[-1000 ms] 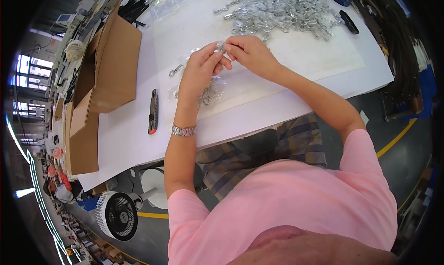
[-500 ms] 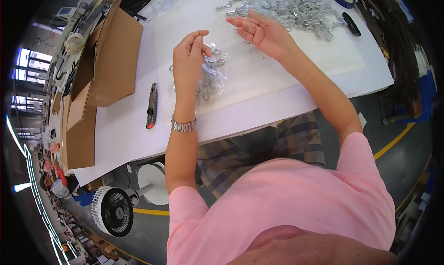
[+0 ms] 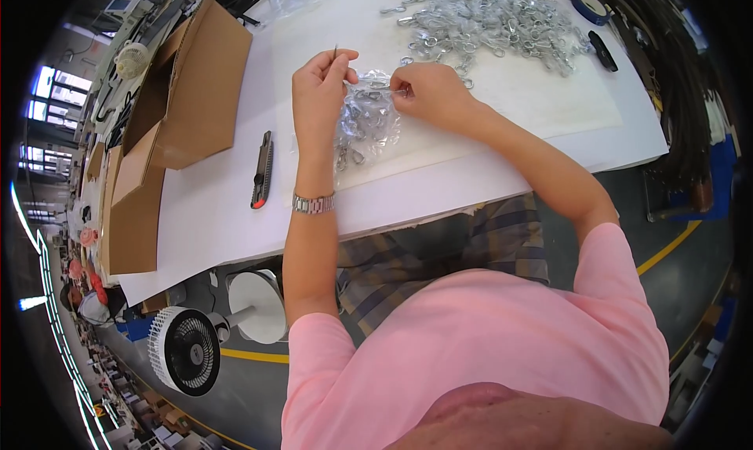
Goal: Inspecting and testing the spring mechanism of metal swivel clasps using a small pin tool.
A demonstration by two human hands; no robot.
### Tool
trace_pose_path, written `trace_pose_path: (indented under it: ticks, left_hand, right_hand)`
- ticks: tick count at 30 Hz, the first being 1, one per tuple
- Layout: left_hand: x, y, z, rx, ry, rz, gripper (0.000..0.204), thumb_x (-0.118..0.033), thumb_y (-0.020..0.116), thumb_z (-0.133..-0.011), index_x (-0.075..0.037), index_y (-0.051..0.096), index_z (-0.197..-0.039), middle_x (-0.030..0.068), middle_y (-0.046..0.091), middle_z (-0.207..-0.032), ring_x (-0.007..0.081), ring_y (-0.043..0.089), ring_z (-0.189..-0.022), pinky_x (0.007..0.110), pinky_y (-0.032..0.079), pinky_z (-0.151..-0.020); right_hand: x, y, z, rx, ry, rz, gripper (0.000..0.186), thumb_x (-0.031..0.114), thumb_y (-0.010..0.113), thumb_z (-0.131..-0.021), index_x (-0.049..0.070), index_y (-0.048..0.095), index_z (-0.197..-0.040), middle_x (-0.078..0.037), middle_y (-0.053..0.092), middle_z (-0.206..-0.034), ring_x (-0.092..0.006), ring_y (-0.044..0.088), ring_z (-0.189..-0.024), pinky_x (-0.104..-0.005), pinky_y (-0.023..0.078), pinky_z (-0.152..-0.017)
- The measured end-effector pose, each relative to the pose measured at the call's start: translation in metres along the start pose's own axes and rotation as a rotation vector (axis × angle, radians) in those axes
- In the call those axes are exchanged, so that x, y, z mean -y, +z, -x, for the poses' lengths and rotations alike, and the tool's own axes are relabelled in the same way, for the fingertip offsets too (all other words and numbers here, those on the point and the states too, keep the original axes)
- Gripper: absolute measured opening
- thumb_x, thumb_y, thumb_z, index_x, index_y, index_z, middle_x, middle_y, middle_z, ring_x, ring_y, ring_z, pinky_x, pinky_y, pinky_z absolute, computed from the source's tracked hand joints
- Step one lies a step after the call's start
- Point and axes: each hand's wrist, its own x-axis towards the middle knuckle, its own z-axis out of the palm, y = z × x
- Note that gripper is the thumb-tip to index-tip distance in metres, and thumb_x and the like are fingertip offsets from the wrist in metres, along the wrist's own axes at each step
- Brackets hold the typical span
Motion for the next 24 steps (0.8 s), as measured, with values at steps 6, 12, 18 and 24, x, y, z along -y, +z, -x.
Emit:
trace_pose_path:
  ticks: [6, 12, 18, 24]
  left_hand:
    - [0.015, 0.004, -0.006, 0.040, 0.084, -0.220, 0.028, -0.025, 0.064, -0.099, 0.002, 0.074, -0.102, 0.0015, 0.067, -0.077, 0.0023, 0.043, -0.055, 0.023, 0.033, -0.050]
    - [-0.001, 0.000, 0.001, 0.278, -0.114, -0.189, 0.025, -0.023, 0.065, -0.100, 0.000, 0.074, -0.100, 0.0003, 0.069, -0.078, 0.0007, 0.040, -0.054, 0.020, 0.029, -0.049]
    - [-0.001, 0.011, 0.001, 0.240, -0.063, -0.054, 0.021, -0.019, 0.066, -0.099, 0.001, 0.071, -0.092, -0.0022, 0.063, -0.072, -0.0002, 0.039, -0.052, 0.019, 0.025, -0.047]
    - [0.000, 0.013, 0.005, 0.123, 0.025, -0.286, 0.029, -0.023, 0.072, -0.095, -0.001, 0.066, -0.078, -0.0033, 0.056, -0.062, 0.0019, 0.040, -0.054, 0.023, 0.027, -0.049]
  right_hand:
    - [-0.023, -0.017, -0.010, 0.204, 0.407, -1.119, 0.022, 0.019, 0.072, -0.094, 0.003, 0.072, -0.108, 0.000, 0.070, -0.090, -0.0099, 0.068, -0.085, -0.0279, 0.055, -0.076]
    - [-0.004, -0.014, -0.008, 0.121, 0.395, -1.345, 0.027, 0.022, 0.074, -0.096, 0.004, 0.068, -0.115, -0.002, 0.070, -0.099, -0.0100, 0.068, -0.090, -0.0267, 0.057, -0.088]
    - [-0.024, -0.011, -0.006, 0.321, 0.415, -1.436, 0.026, 0.025, 0.073, -0.097, 0.005, 0.069, -0.113, 0.000, 0.070, -0.093, -0.0072, 0.064, -0.078, -0.0255, 0.055, -0.075]
    - [-0.004, -0.023, -0.005, 0.388, 0.414, -1.216, 0.026, 0.032, 0.074, -0.096, 0.007, 0.072, -0.102, -0.001, 0.071, -0.087, -0.0060, 0.059, -0.069, -0.0226, 0.048, -0.066]
